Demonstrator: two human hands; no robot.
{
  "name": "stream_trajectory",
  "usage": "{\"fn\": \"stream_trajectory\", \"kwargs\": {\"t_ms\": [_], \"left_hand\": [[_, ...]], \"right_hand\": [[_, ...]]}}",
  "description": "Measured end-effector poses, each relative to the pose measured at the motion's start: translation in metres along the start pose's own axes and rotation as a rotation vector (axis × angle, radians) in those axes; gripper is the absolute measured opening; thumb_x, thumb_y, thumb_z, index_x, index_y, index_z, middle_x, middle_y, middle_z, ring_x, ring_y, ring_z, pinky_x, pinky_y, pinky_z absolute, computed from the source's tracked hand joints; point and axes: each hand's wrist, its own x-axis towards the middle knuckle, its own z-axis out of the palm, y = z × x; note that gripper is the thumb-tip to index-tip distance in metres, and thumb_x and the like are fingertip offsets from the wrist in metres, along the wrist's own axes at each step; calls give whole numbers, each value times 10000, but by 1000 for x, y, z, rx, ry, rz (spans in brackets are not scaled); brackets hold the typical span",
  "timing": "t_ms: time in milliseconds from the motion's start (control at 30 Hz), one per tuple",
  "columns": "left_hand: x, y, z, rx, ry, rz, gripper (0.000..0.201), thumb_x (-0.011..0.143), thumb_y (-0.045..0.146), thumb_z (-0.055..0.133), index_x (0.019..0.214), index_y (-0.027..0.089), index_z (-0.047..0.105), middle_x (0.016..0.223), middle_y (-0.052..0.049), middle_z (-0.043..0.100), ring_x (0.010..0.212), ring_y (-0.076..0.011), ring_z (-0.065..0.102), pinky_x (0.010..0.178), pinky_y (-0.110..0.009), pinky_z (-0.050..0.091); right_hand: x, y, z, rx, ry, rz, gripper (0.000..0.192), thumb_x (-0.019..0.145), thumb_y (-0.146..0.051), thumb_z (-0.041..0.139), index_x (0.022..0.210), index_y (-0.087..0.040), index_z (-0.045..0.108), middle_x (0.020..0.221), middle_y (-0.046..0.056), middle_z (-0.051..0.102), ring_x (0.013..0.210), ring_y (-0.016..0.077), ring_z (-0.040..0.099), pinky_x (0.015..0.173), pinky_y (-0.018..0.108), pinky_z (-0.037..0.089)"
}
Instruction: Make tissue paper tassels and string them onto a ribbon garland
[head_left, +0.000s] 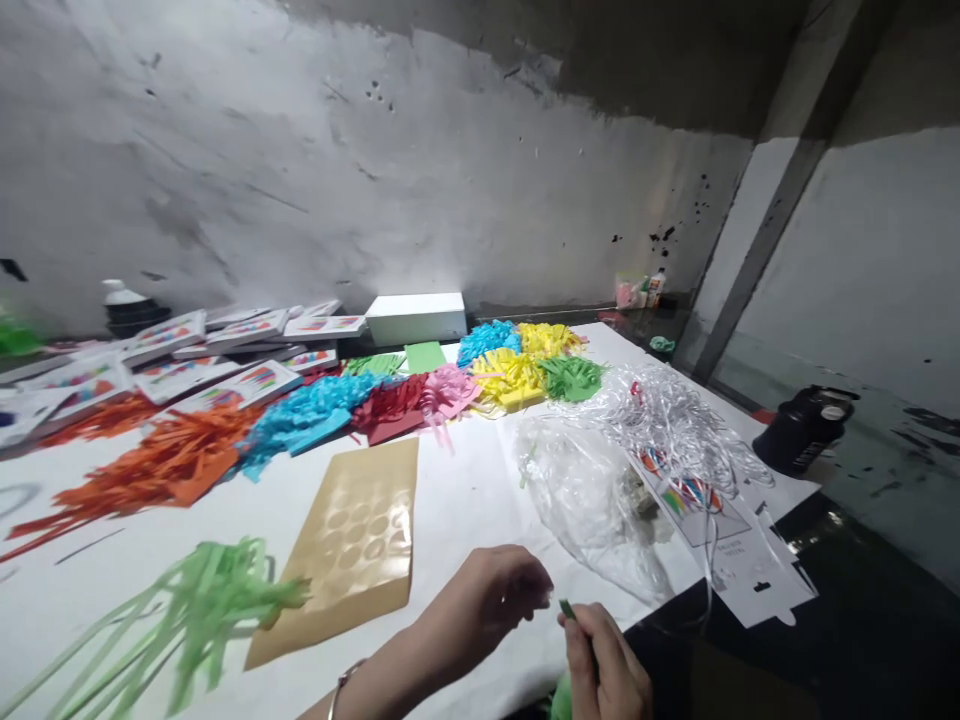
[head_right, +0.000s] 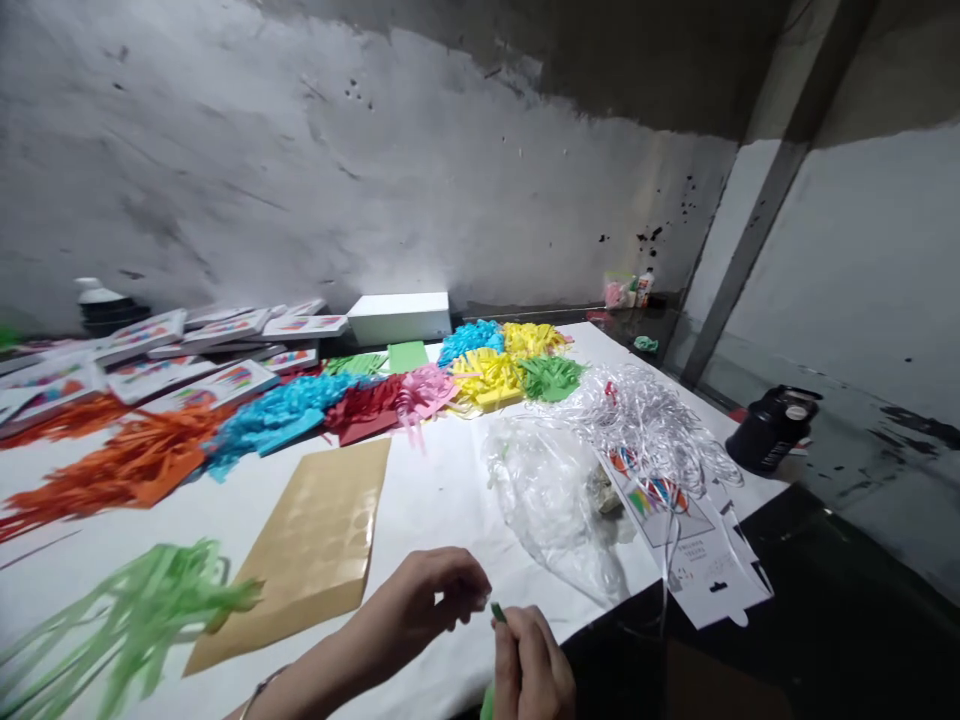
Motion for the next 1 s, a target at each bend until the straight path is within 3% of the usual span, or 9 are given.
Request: {"fn": "stream_trajectory", "kwargs": {"t_ms": [100,233,367,500,767,900,1000], "left_hand": [[-26,1,-4,-65,37,-33,94,858,159,603,851,131,692,760,-48,672,615,-113,608,575,-202,481],[-52,-2,-9,-318,49,-187,232,872,351,658,861,120,675,706,-35,631,590,-123,592,551,-223,495],[-70,-4,-12,-469,99,-271,282,816,396,721,795,126,642,629,3,580,560,-117,562,538,-227,491],[-84,-5,-19,-395,117,-262,281,822,395,705,769,127,639,632,-3,587,557,-115,566,533,-223,491],[-111,-8,-31,-248,109,-237,202,879,334,627,835,139,660,747,-27,628,594,-118,600,536,-206,489],[-117,-10,-30,-305,116,-251,191,884,319,605,827,141,642,688,-5,589,567,-117,578,524,-210,482],[-120,-14,-27,-374,168,-251,186,871,316,608,812,141,629,657,6,566,541,-113,555,501,-213,481]], "right_hand": [[2,-17,8,34,-124,-44,227,1007,-251,435,974,-203,654,758,55,689,687,160,694,663,232,561],[-1,-35,11,102,-201,-26,206,998,-248,441,924,-221,632,689,7,636,614,131,647,607,207,523],[-4,-49,13,104,-288,-59,195,989,-214,433,904,-228,608,668,-12,598,593,124,618,588,212,489],[-3,-58,15,48,-360,-151,166,964,-176,447,932,-231,600,701,-7,617,625,137,628,606,228,486],[23,-74,6,-97,-725,-396,214,944,-139,428,768,-228,512,640,-31,568,559,116,583,531,219,418],[22,-79,13,-44,-785,-350,200,956,-155,422,791,-225,511,670,-29,577,586,115,587,543,220,420],[14,-81,17,51,-804,-224,199,989,-178,404,836,-225,522,716,-24,589,639,112,609,589,207,453]]}}
